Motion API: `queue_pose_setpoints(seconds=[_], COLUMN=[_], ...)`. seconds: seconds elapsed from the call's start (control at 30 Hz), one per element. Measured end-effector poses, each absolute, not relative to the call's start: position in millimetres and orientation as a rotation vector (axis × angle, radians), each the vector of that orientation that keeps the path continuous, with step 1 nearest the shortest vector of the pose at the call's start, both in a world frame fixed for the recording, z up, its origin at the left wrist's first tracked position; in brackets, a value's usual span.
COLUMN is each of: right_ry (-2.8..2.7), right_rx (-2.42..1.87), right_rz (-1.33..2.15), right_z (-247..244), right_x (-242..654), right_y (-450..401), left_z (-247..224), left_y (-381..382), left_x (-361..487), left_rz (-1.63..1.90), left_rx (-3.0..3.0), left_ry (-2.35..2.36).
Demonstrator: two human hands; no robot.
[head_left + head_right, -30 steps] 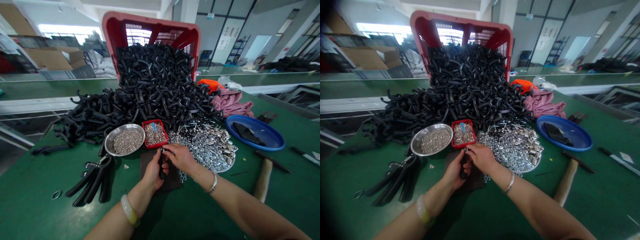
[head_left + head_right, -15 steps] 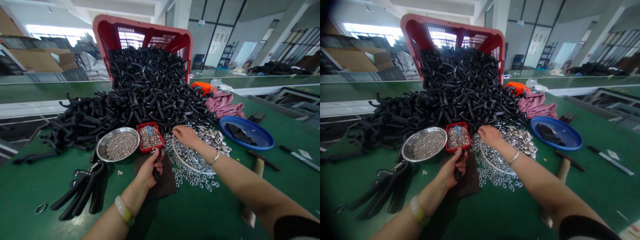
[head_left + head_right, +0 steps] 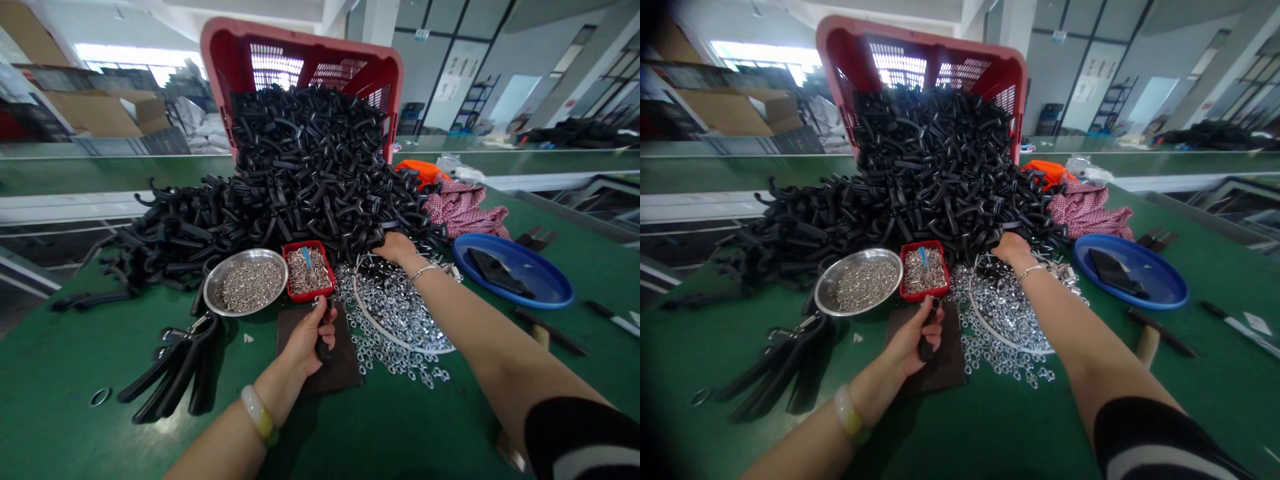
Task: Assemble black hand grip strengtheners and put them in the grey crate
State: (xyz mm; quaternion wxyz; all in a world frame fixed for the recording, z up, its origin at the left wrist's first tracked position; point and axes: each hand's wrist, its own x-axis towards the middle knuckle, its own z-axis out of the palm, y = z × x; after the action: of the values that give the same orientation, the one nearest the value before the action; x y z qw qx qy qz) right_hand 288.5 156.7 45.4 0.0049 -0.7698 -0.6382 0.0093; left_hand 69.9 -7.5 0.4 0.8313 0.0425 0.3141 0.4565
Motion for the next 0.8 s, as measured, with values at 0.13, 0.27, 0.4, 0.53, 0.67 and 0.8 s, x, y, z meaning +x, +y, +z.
queue_pose_setpoints(seconds=[0.13, 0.27, 0.4, 0.53, 0.67, 0.8], right_ry=[-2.086, -2.206, -2.375, -2.565, -2.599, -2.239], right_rx=[-2.388, -2.392, -2.356, -2.171, -2.003, -1.606], right_rz=[0.045, 0.095, 0.13, 0.113, 0.05, 0.304], right_z=[51.2, 55.1, 57.7, 60.1, 68.6, 77.1], right_x=[290.9, 296.8, 299.6, 306.8, 312.8, 284.9], right_y=[153.8, 153.2, 154.3, 148.4, 134.4, 95.1], left_z=[1.0, -0.3, -0.7, -1.1, -1.3, -2.9], left_y=[-10.0, -9.6, -8.2, -8.1, -7.0, -5.2], left_x=[68.8, 68.3, 68.1, 67.9, 68.4, 65.6], left_rz=[0.971, 0.97, 0.978, 0.973, 0.978, 0.942], left_rx=[0.091, 0.108, 0.109, 0.134, 0.132, 0.102], left_ry=[0.658, 0.649, 0.653, 0.636, 0.636, 0.555])
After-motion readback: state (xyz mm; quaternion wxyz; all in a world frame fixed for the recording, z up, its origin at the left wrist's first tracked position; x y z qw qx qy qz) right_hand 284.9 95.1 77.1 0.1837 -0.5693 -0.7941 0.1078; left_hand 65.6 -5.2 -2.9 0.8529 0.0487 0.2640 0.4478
